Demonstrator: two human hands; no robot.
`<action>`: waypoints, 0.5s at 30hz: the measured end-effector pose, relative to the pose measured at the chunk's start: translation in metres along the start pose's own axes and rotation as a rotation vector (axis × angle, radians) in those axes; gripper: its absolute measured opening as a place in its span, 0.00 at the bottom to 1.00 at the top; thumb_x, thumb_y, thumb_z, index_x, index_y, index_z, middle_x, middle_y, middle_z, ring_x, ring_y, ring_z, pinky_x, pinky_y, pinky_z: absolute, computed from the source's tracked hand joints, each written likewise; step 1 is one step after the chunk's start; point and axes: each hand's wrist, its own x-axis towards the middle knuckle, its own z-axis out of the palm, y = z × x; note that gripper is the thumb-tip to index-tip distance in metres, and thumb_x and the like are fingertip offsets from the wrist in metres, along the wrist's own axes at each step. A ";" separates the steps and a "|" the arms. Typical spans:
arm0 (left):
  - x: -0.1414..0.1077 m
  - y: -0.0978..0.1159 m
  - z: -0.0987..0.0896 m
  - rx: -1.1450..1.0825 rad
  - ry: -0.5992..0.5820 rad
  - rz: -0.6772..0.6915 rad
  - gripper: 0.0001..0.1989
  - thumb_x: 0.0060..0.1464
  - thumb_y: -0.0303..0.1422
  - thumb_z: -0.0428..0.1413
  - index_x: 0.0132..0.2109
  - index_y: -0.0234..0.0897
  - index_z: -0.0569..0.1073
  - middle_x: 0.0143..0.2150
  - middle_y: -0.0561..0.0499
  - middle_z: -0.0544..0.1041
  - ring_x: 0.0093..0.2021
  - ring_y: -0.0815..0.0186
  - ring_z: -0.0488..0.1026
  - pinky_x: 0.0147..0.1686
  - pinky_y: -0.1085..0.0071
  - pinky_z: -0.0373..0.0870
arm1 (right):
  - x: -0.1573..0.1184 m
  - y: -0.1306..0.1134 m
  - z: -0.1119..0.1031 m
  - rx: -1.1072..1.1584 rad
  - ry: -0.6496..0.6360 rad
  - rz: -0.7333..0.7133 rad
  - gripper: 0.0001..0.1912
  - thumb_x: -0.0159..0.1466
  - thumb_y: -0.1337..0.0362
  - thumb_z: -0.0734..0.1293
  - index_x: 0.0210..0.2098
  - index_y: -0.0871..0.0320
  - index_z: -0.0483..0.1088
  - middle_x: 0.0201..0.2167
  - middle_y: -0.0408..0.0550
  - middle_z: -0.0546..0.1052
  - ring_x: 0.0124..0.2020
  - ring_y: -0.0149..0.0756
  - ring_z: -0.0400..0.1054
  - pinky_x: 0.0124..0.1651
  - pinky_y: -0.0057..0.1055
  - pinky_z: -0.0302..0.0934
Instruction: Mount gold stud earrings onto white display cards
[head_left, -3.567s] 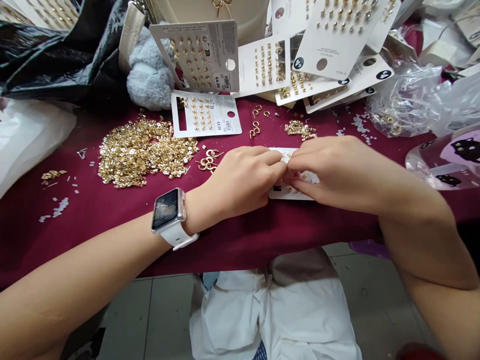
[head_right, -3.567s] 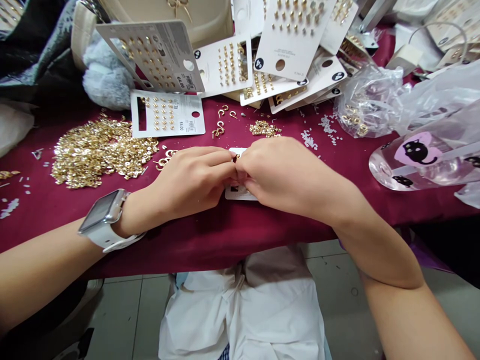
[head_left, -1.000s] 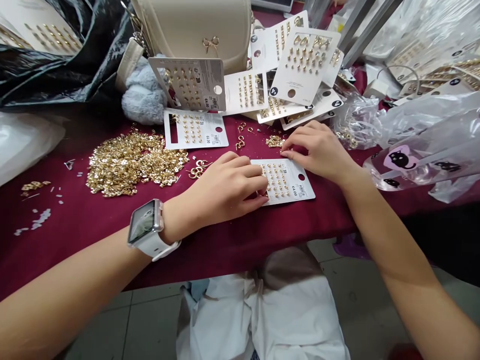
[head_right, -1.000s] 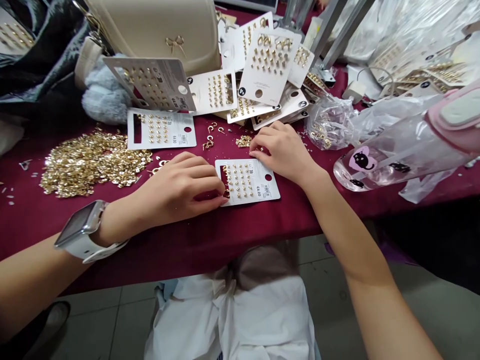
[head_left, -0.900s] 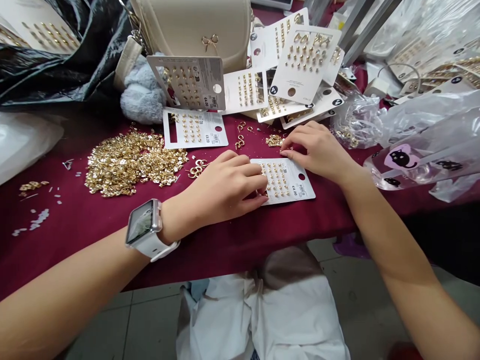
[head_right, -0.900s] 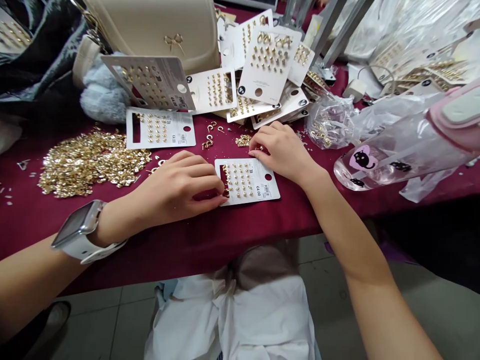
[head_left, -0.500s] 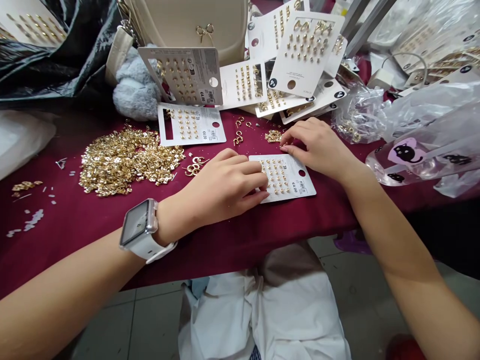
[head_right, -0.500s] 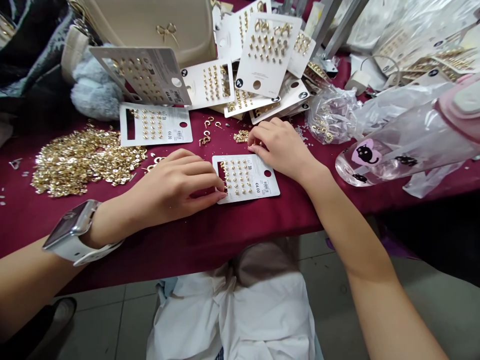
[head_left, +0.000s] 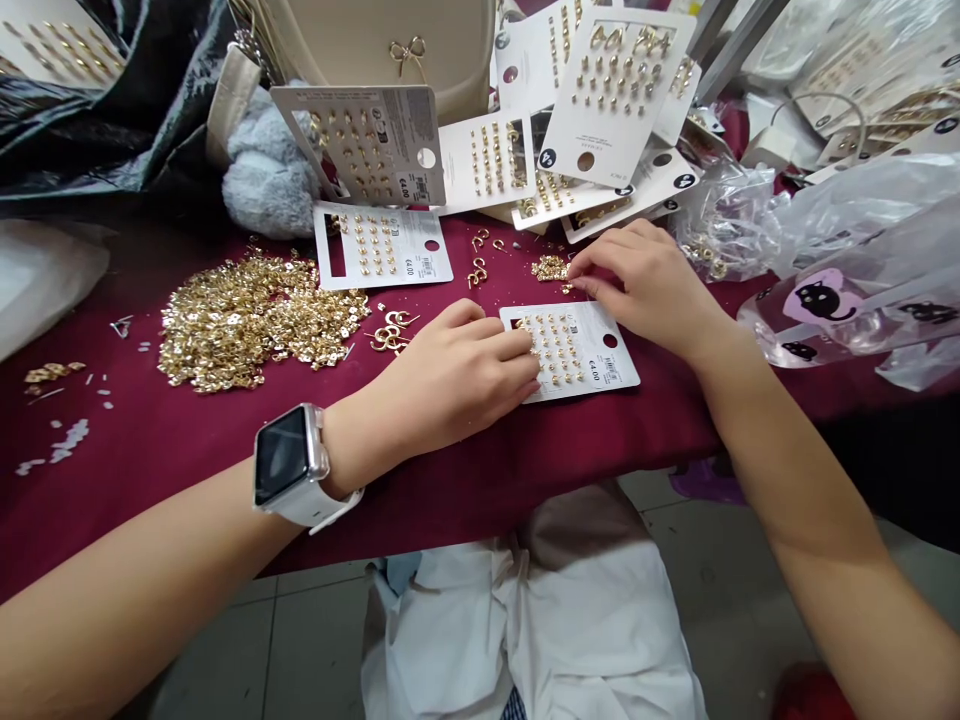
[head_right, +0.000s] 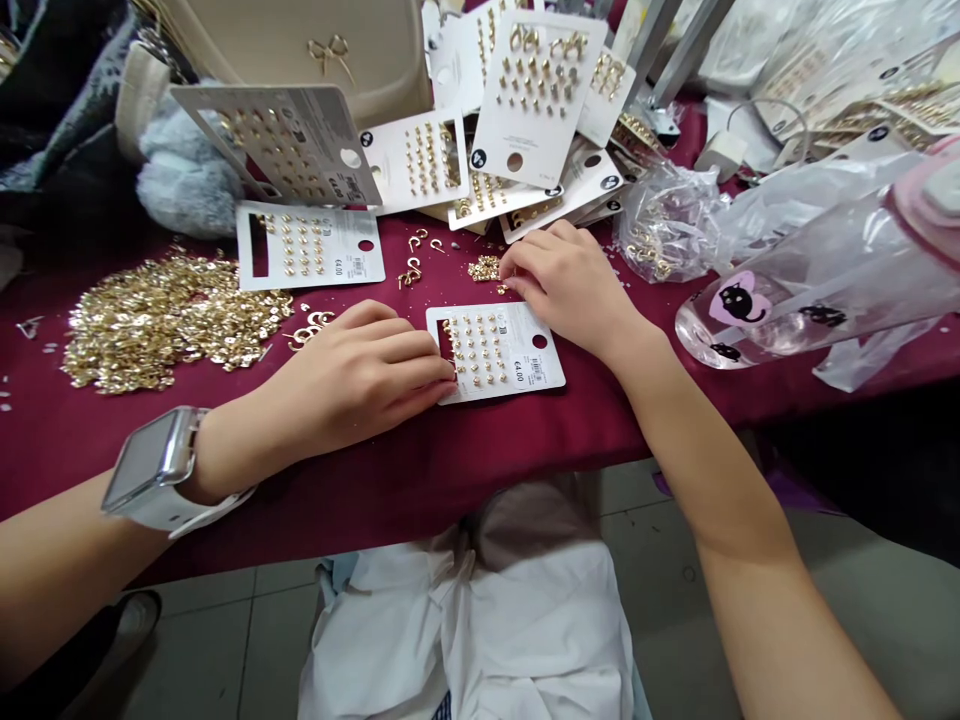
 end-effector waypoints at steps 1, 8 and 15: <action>0.000 0.000 0.000 0.014 0.007 0.005 0.16 0.66 0.34 0.45 0.35 0.38 0.75 0.32 0.55 0.76 0.33 0.68 0.70 0.41 0.68 0.58 | 0.000 0.000 -0.001 0.005 0.001 0.002 0.11 0.66 0.64 0.58 0.39 0.52 0.73 0.40 0.50 0.77 0.46 0.48 0.67 0.51 0.47 0.58; -0.001 -0.001 0.000 0.025 0.010 0.008 0.15 0.66 0.33 0.45 0.34 0.37 0.73 0.31 0.54 0.76 0.32 0.68 0.70 0.40 0.68 0.58 | -0.001 -0.002 -0.002 -0.008 -0.039 -0.013 0.11 0.65 0.62 0.60 0.35 0.52 0.74 0.38 0.50 0.77 0.45 0.49 0.67 0.49 0.48 0.58; 0.000 0.002 0.004 0.049 0.053 0.004 0.13 0.65 0.32 0.47 0.33 0.37 0.71 0.31 0.54 0.75 0.32 0.67 0.69 0.38 0.68 0.57 | 0.004 0.001 0.001 0.044 -0.041 0.023 0.08 0.64 0.65 0.61 0.33 0.55 0.72 0.38 0.51 0.77 0.46 0.50 0.67 0.51 0.49 0.59</action>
